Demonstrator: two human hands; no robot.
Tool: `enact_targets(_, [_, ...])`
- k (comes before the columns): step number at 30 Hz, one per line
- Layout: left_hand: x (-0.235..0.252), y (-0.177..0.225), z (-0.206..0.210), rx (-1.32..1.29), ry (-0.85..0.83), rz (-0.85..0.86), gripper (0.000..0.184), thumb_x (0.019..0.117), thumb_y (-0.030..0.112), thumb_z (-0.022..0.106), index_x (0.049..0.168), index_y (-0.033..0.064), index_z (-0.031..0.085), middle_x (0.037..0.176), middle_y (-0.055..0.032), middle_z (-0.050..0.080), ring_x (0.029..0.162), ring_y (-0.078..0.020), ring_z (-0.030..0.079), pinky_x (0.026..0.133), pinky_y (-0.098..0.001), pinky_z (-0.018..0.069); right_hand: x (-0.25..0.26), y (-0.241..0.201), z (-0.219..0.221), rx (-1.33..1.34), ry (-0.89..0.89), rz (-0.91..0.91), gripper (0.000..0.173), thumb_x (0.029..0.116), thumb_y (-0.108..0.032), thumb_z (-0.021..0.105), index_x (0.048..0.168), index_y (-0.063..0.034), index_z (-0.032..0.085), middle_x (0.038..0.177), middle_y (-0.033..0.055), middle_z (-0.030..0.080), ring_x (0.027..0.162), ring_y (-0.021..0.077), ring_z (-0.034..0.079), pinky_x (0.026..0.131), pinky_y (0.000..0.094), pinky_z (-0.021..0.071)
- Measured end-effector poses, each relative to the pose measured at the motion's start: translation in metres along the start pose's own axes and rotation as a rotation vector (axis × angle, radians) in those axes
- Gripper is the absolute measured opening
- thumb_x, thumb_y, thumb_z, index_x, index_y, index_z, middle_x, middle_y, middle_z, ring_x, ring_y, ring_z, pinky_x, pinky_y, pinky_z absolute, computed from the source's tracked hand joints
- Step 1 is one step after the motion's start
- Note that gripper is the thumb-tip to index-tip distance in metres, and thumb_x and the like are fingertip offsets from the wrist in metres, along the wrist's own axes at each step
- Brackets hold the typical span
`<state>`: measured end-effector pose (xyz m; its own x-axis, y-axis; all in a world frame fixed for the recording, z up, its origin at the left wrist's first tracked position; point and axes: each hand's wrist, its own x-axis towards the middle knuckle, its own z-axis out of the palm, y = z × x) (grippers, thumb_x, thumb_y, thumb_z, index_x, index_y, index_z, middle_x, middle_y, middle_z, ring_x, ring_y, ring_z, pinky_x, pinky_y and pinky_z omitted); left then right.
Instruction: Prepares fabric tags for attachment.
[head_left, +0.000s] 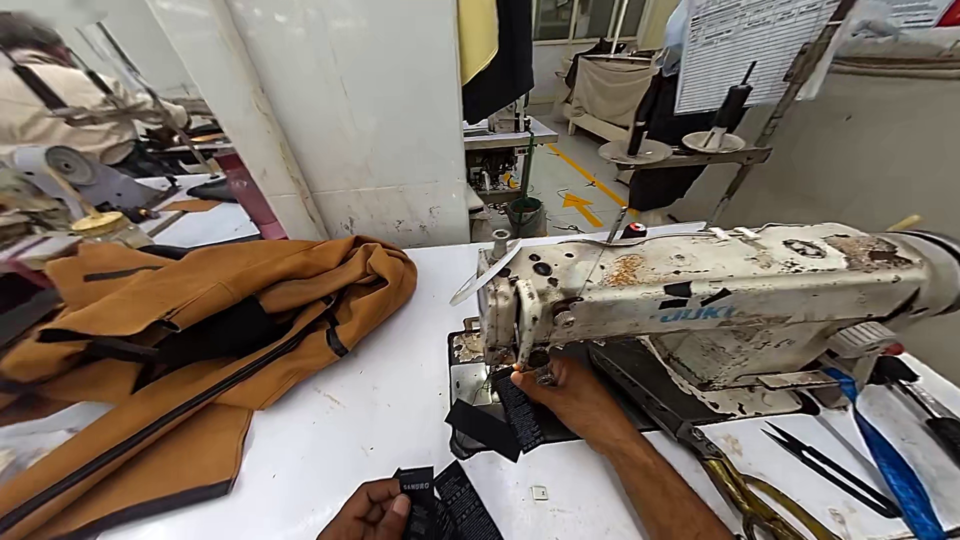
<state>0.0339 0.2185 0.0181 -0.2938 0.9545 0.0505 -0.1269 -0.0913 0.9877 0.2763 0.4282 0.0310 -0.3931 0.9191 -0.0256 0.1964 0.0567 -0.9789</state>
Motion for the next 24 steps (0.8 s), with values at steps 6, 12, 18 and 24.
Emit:
enact_targets(6, [-0.001, 0.002, 0.003, -0.038, 0.030, -0.009, 0.012, 0.1020, -0.003, 0.055, 0.110, -0.0018, 0.063, 0.090, -0.0079, 0.074, 0.077, -0.0143, 0.073, 0.070, -0.0313, 0.0625, -0.007, -0.004, -0.017, -0.454, 0.202, -0.114, 0.020, 0.0941, -0.023, 0.075, 0.112, -0.0125, 0.074, 0.095, 0.0026, 0.075, 0.083, 0.0164, 0.072, 0.076, 0.0399, 0.0619])
enact_targets(12, [-0.001, 0.001, 0.007, -0.051, 0.084, -0.001, 0.012, 0.1020, 0.000, 0.057, 0.112, -0.0036, 0.063, 0.092, -0.0110, 0.073, 0.079, -0.0167, 0.073, 0.072, -0.0325, 0.0633, -0.056, -0.029, 0.015, -0.775, 0.184, -0.289, 0.026, 0.0983, -0.034, 0.065, 0.101, -0.0120, 0.078, 0.096, 0.0093, 0.072, 0.082, 0.0255, 0.070, 0.072, 0.0500, 0.0598])
enact_targets(18, [-0.001, 0.002, 0.008, -0.084, 0.087, -0.006, 0.012, 0.1016, 0.000, 0.057, 0.111, -0.0031, 0.064, 0.092, -0.0107, 0.072, 0.078, -0.0165, 0.072, 0.071, -0.0316, 0.0617, -0.078, -0.021, 0.091, -0.868, -0.015, -0.315, 0.021, 0.0947, -0.031, 0.069, 0.104, -0.0150, 0.080, 0.099, 0.0086, 0.069, 0.093, 0.0249, 0.068, 0.074, 0.0390, 0.0586])
enact_targets(24, [0.000, 0.001, 0.007, -0.125, 0.040, -0.033, 0.011, 0.1039, 0.002, 0.053, 0.112, -0.0021, 0.059, 0.091, -0.0129, 0.072, 0.077, -0.0215, 0.073, 0.070, -0.0372, 0.0629, -0.080, -0.020, 0.088, -0.741, -0.017, -0.329, 0.015, 0.0983, -0.019, 0.064, 0.102, -0.0079, 0.074, 0.106, 0.0098, 0.071, 0.100, 0.0244, 0.069, 0.086, 0.0399, 0.0584])
